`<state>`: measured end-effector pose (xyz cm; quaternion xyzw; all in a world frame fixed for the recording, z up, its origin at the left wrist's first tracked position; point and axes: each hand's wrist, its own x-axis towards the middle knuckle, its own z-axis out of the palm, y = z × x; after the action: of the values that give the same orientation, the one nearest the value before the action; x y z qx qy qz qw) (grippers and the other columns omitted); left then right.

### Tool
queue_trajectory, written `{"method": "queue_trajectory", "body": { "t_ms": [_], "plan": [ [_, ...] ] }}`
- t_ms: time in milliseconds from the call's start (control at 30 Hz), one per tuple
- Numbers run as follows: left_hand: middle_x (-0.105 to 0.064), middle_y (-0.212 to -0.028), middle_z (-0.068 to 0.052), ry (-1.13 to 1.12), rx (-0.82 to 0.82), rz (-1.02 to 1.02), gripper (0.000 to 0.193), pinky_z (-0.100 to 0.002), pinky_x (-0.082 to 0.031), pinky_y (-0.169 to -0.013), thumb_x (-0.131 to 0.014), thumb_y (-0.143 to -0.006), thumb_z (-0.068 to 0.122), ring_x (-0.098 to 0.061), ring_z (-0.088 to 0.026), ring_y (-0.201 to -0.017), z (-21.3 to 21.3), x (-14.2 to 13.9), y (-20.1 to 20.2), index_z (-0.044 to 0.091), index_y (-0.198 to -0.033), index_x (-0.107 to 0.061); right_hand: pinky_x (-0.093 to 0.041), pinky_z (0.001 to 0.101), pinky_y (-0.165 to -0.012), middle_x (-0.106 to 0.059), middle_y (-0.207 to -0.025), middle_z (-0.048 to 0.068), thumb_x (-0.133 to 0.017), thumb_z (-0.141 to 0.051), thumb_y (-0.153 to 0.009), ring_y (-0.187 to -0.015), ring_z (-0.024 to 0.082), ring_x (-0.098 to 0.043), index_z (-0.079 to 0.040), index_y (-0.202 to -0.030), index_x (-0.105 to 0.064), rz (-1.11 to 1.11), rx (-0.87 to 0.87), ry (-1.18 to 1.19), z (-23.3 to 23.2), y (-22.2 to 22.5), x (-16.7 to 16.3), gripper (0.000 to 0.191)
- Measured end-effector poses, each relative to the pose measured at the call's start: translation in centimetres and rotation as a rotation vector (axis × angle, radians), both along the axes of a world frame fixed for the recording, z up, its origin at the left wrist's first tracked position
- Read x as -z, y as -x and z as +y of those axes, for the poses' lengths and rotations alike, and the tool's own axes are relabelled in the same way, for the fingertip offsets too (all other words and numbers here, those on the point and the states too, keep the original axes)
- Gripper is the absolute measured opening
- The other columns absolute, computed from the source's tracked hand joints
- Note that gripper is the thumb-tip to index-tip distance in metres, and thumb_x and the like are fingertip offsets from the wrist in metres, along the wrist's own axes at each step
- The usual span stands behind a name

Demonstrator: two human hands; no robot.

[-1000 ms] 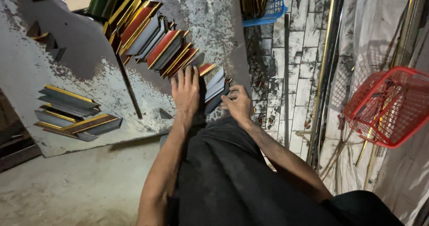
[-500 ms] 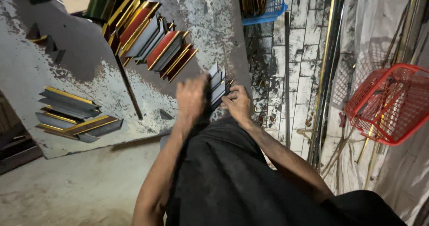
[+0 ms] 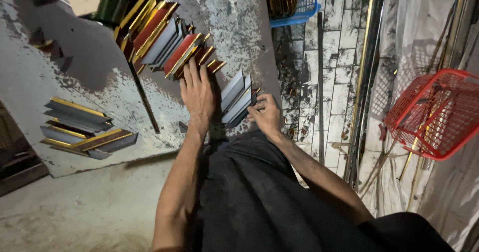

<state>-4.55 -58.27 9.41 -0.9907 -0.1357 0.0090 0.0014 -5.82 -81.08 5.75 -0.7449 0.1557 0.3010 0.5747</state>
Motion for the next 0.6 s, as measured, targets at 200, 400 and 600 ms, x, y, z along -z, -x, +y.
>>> {"method": "queue_trajectory", "body": {
  "t_ms": [200, 400, 600],
  "plan": [
    [-0.063, -0.143, -0.008, -0.02, 0.124, -0.123, 0.046, -0.05, -0.047, -0.103, -0.066, -0.096, 0.013, -0.058, -0.026, -0.127, -0.3, 0.4, 1.8, 0.008, -0.142, -0.062, -0.065, 0.0319, -0.058, -0.07, -0.089, 0.012, -0.075, -0.005, -0.089, -0.07, 0.02, -0.077, 0.001, -0.124, -0.051, -0.003, -0.023, 0.023, 0.0, 0.0, -0.2, 0.042],
    [-0.066, -0.121, -0.009, 0.081, 0.196, -0.176, 0.041, -0.037, -0.048, -0.09, -0.064, -0.093, 0.008, -0.061, -0.025, -0.105, 0.1, -0.2, 1.6, 0.006, -0.134, -0.06, -0.063, 0.0314, -0.056, -0.069, -0.091, 0.013, -0.076, -0.003, -0.087, -0.069, 0.021, -0.076, 0.001, -0.124, -0.051, -0.005, 0.01, -0.012, 0.3, 0.0, -0.2, 0.044],
    [-0.056, -0.1, -0.006, -0.022, -0.086, -0.128, 0.05, -0.035, -0.056, -0.068, -0.068, -0.094, 0.012, -0.061, -0.023, -0.094, 2.1, -2.6, -1.4, 0.012, -0.143, -0.057, -0.063, 0.0303, -0.055, -0.069, -0.092, 0.013, -0.076, -0.003, -0.088, -0.07, 0.02, -0.076, 0.0, -0.124, -0.051, 0.0, 0.014, -0.003, 0.4, -0.2, -0.7, 0.044]
  ]
}}
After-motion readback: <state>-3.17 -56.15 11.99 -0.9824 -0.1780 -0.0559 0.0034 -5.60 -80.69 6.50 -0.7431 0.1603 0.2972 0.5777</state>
